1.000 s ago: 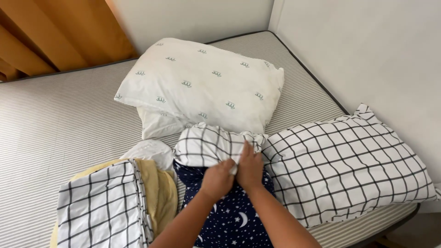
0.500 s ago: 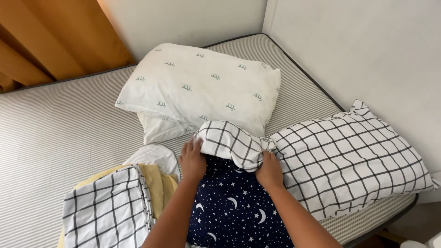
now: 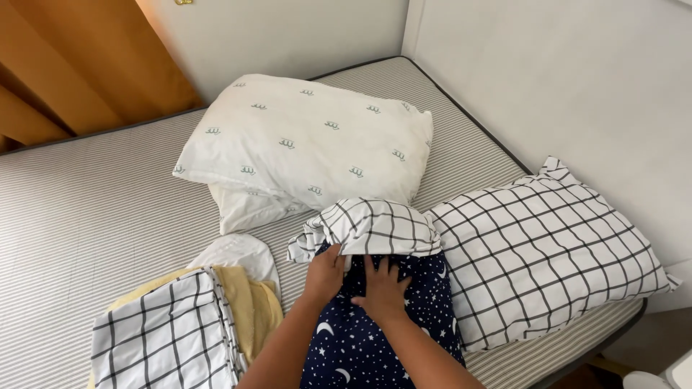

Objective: The person puts a pillow into a checkered pillowcase on a bed. They insert the pillow into the case, pull the fabric over the corners, and smooth the surface. The person then picks up a dark blue pillow with a moon pattern and places it on top of the checkered pillowcase.

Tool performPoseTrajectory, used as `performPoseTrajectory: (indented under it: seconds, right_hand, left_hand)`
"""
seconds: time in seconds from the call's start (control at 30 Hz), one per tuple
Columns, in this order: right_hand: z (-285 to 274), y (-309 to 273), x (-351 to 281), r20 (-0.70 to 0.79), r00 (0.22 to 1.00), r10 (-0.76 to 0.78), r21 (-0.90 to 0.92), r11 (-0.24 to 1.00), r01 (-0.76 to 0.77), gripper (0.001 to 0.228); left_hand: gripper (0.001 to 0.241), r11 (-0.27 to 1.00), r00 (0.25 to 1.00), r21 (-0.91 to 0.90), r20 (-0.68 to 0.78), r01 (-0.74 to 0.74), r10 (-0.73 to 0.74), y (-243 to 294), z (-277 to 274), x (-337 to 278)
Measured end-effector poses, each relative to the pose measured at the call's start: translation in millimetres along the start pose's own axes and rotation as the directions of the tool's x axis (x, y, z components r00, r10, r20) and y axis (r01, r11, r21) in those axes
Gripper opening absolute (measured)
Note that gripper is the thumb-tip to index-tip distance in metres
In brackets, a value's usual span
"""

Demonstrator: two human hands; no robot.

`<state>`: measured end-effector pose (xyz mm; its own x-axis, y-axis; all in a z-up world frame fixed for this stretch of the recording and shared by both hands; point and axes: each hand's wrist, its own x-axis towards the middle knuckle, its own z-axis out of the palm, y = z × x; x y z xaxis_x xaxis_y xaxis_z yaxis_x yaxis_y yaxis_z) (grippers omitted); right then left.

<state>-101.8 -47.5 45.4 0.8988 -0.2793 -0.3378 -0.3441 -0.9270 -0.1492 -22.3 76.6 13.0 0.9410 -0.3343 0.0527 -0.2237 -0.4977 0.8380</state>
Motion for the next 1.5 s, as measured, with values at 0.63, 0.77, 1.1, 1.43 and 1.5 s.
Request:
performPoseTrajectory:
  seconds: [0.63, 0.77, 1.1, 1.43, 1.5]
  right_hand:
    - [-32.7, 23.2, 16.6, -0.612, 0.74, 0.278, 0.693, 0.64, 0.332, 0.049]
    - [20.3, 63.1, 88.9, -0.461, 0.722, 0.516, 0.869, 0.098, 0.485, 0.032]
    - [-16.9, 53.5, 31.6, -0.226, 0.912, 0.343, 0.877, -0.335, 0.344, 0.053]
    - [-54.8, 70.5, 12.3, -0.331, 0.926, 0.183, 0.811, -0.447, 0.378, 0.036]
    - [-56.5, 73.6, 16.9, -0.309, 0.916, 0.257, 0.802, -0.447, 0.396, 0.035]
  left_hand:
    - [0.05, 0.876, 0.91, 0.26, 0.022, -0.406, 0.415, 91.0, -22.5, -35.6]
    - [0.047, 0.798, 0.858, 0.319, 0.131, -0.512, 0.497, 89.8, -14.0, -62.8]
    - [0.044, 0.886, 0.895, 0.46, -0.373, -0.051, 0.245, 31.0, -54.0, -14.4]
    - [0.018, 0.759, 0.898, -0.602, -0.436, -0.248, -0.053, 16.6, -46.3, 48.1]
    - [0.017, 0.651, 0.958, -0.711, -0.273, -0.265, 0.092, 9.1, -49.6, 54.6]
